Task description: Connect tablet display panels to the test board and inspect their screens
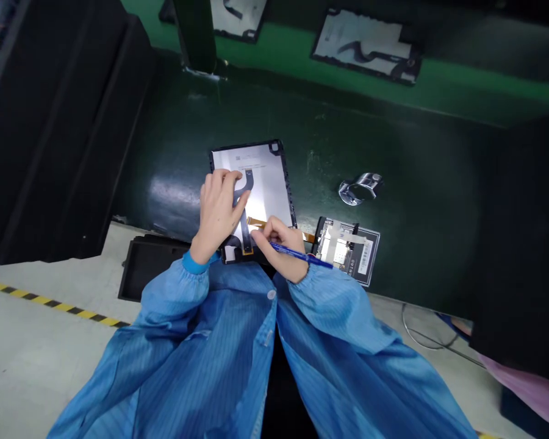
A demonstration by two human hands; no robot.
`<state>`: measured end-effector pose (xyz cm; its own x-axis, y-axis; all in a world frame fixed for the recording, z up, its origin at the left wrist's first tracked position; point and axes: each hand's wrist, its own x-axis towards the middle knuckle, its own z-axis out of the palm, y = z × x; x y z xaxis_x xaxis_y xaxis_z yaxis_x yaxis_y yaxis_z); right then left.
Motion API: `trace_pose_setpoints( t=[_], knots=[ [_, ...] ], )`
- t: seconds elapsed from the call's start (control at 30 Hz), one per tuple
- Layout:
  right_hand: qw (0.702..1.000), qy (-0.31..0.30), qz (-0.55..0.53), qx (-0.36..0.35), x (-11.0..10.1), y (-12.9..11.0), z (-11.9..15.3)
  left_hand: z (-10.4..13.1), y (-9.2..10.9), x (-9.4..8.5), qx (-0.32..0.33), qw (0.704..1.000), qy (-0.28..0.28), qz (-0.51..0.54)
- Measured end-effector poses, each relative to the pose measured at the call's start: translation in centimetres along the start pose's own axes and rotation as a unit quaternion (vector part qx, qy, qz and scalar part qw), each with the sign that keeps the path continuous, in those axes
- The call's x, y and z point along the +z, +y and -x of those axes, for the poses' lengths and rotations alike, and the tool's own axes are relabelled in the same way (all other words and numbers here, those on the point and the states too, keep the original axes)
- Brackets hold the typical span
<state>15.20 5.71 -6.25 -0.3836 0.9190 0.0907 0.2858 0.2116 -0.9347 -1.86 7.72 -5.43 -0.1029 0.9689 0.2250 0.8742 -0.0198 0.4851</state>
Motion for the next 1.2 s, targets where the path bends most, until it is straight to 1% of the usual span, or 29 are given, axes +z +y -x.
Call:
trace_pose_setpoints(
  t=[0.1, 0.37, 0.43, 0.5, 0.6, 0.7, 0.8, 0.87, 0.9, 0.97, 1.0, 1.03, 1.07, 1.1, 1.13, 1.2],
  knots=[
    [0.999, -0.002, 0.033, -0.027, 0.2, 0.1, 0.0, -0.3, -0.1, 0.7, -0.008, 1.000, -0.014, -0.018],
    [0.997, -0.025, 0.057, -0.049, 0.3, 0.3, 0.1, 0.5, 0.1, 0.4, -0.018, 1.000, -0.018, 0.008],
    [0.997, -0.015, 0.055, -0.046, 0.4, 0.3, 0.2, 0.4, 0.2, 0.1, -0.018, 0.999, -0.033, 0.008],
    [0.998, 0.012, 0.053, -0.033, 0.1, 0.0, 0.4, 0.1, 0.2, -0.4, -0.017, 0.998, -0.060, -0.002],
    [0.997, 0.062, 0.040, -0.010, -1.6, -0.6, 0.8, -1.1, 0.0, -0.9, -0.003, 0.997, -0.081, -0.016],
    [0.995, 0.071, 0.069, -0.008, -4.7, -0.7, 1.0, -2.9, -0.2, -0.7, 0.032, 0.996, -0.089, -0.003],
    [0.981, 0.035, 0.189, -0.031, -8.0, 0.3, 1.3, -4.2, -0.2, -0.2, 0.059, 0.991, -0.120, 0.012],
    [0.965, -0.008, 0.257, -0.053, -9.3, 1.1, 1.4, -4.6, 0.0, -0.2, 0.069, 0.988, -0.132, 0.029],
    [0.961, -0.035, 0.269, -0.062, -9.7, 1.5, 1.4, -4.6, 0.1, -0.4, 0.071, 0.987, -0.139, 0.044],
    [0.965, -0.086, 0.240, -0.059, -9.9, 1.8, 1.5, -4.5, 0.3, -0.9, 0.051, 0.979, -0.166, 0.104],
    [0.972, -0.103, 0.207, -0.047, -9.7, 1.8, 1.4, -4.4, 0.4, -1.2, 0.032, 0.970, -0.191, 0.149],
    [0.979, -0.109, 0.167, -0.028, -9.6, 1.7, 1.3, -4.3, 0.5, -1.4, 0.011, 0.956, -0.217, 0.194],
    [0.986, -0.107, 0.125, -0.005, -9.4, 1.6, 1.2, -4.1, 0.5, -1.5, -0.007, 0.945, -0.231, 0.229],
    [0.991, -0.099, 0.084, 0.018, -9.2, 1.3, 1.1, -4.0, 0.5, -1.5, -0.015, 0.944, -0.224, 0.242],
    [0.995, -0.085, 0.042, 0.034, -9.1, 1.0, 1.0, -3.8, 0.5, -1.4, -0.009, 0.953, -0.199, 0.228],
    [0.996, -0.069, -0.032, 0.049, -8.9, 0.5, 0.7, -3.8, 0.4, -0.9, 0.031, 0.984, -0.114, 0.134]
  ],
)
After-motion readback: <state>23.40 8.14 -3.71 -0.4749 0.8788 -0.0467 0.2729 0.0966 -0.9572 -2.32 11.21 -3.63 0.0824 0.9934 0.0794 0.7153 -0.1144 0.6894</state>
